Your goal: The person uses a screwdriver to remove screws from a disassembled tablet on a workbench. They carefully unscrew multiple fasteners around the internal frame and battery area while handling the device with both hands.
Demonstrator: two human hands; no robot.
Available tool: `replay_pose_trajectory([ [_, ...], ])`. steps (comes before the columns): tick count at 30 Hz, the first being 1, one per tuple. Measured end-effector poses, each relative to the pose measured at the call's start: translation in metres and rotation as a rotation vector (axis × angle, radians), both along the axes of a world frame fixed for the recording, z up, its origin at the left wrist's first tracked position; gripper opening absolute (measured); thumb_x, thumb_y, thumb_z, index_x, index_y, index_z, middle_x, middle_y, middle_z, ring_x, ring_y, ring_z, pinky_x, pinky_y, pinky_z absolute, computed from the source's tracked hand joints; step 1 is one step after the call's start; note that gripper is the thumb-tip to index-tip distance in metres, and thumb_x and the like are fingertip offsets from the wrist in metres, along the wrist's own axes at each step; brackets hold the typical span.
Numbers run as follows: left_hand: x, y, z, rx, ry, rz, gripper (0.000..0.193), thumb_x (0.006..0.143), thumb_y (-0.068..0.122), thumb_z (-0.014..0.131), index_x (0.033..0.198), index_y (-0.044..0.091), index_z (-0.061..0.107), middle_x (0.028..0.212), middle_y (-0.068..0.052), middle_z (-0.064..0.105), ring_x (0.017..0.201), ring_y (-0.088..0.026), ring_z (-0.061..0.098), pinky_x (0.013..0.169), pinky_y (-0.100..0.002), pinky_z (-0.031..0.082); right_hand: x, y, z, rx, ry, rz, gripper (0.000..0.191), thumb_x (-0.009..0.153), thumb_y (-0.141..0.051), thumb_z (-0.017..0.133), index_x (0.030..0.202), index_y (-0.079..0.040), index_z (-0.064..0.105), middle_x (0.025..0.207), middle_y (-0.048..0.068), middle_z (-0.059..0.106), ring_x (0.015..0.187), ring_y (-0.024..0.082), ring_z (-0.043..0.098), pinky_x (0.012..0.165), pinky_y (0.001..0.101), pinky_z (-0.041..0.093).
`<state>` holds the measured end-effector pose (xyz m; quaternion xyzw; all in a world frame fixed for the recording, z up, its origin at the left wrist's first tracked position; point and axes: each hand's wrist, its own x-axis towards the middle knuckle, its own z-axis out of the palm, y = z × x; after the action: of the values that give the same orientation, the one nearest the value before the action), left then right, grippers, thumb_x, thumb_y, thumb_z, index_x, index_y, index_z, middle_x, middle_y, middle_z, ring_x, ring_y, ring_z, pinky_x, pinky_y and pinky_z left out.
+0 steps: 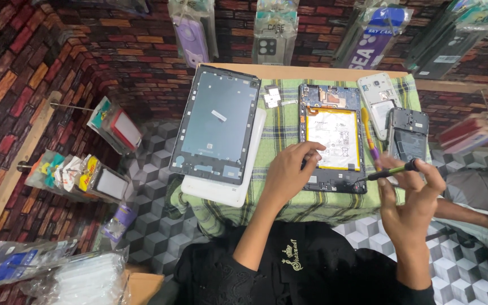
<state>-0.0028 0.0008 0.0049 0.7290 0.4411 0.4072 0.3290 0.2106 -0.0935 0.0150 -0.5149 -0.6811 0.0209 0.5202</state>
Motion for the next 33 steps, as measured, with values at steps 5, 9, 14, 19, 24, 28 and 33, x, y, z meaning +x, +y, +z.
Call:
replay_pose_trajectory([
  [5,-0.001,0.000,0.001,0.028,-0.023,0.000,0.020,0.098,0.023,0.061,0.114,0.018,0.073,0.096,-0.003,0.075,0.091,-0.018,0.072,0.078,-0.035,0.056,-0.002,0.003,0.002,0.047,0.030,-0.030,0.072,0.090,0.020,0.068,0.140,-0.008,0.024,0.120,0.029,0.064,0.110,0.035,0.069,0.098,0.0382,0.055],
  [9,-0.002,-0.001,0.001,0.000,-0.009,0.001,0.021,0.097,0.023,0.062,0.114,0.017,0.073,0.098,-0.004,0.074,0.091,-0.018,0.072,0.077,-0.034,0.057,-0.006,0.002,0.006,0.005,0.202,0.069,0.063,0.098,0.019,0.064,0.139,-0.009,0.025,0.125,0.028,0.065,0.109,0.032,0.073,0.092,0.0318,0.059],
  [14,-0.003,-0.001,0.001,0.027,-0.032,-0.009,0.020,0.098,0.022,0.062,0.113,0.016,0.073,0.101,-0.004,0.075,0.090,-0.018,0.073,0.078,-0.034,0.056,-0.010,0.001,0.012,0.089,-0.064,-0.149,0.067,0.092,0.020,0.064,0.137,-0.006,0.023,0.121,0.030,0.062,0.097,0.033,0.069,0.087,0.0370,0.054],
  [19,-0.003,-0.001,0.001,0.039,-0.033,-0.010,0.020,0.098,0.023,0.062,0.113,0.016,0.073,0.099,-0.004,0.074,0.090,-0.018,0.073,0.078,-0.034,0.056,-0.006,0.004,0.007,0.040,0.080,-0.058,0.057,0.102,0.012,0.064,0.137,-0.009,0.024,0.120,0.023,0.065,0.099,0.027,0.072,0.090,0.0346,0.056],
  [24,-0.004,-0.002,0.002,-0.009,-0.002,0.001,0.021,0.097,0.023,0.062,0.113,0.017,0.074,0.096,-0.004,0.075,0.089,-0.018,0.072,0.077,-0.034,0.056,-0.001,0.004,0.000,-0.007,0.089,-0.044,0.057,0.107,0.015,0.058,0.142,-0.006,0.019,0.136,0.027,0.063,0.100,0.024,0.069,0.092,0.0300,0.052],
  [28,-0.004,-0.001,0.003,0.015,-0.023,-0.005,0.020,0.097,0.023,0.062,0.113,0.017,0.074,0.099,-0.004,0.074,0.088,-0.017,0.073,0.077,-0.033,0.056,-0.005,0.003,0.005,0.009,0.098,-0.017,0.061,0.100,0.014,0.066,0.139,-0.008,0.024,0.118,0.022,0.068,0.106,0.023,0.073,0.093,0.0291,0.056],
  [33,-0.004,-0.001,0.005,-0.019,0.010,0.002,0.021,0.097,0.023,0.061,0.113,0.018,0.074,0.097,-0.003,0.075,0.087,-0.017,0.073,0.076,-0.033,0.056,-0.009,0.004,0.015,0.047,-0.017,0.031,0.069,0.090,0.026,0.061,0.141,-0.004,0.024,0.124,0.030,0.066,0.105,0.036,0.069,0.094,0.0382,0.058],
])
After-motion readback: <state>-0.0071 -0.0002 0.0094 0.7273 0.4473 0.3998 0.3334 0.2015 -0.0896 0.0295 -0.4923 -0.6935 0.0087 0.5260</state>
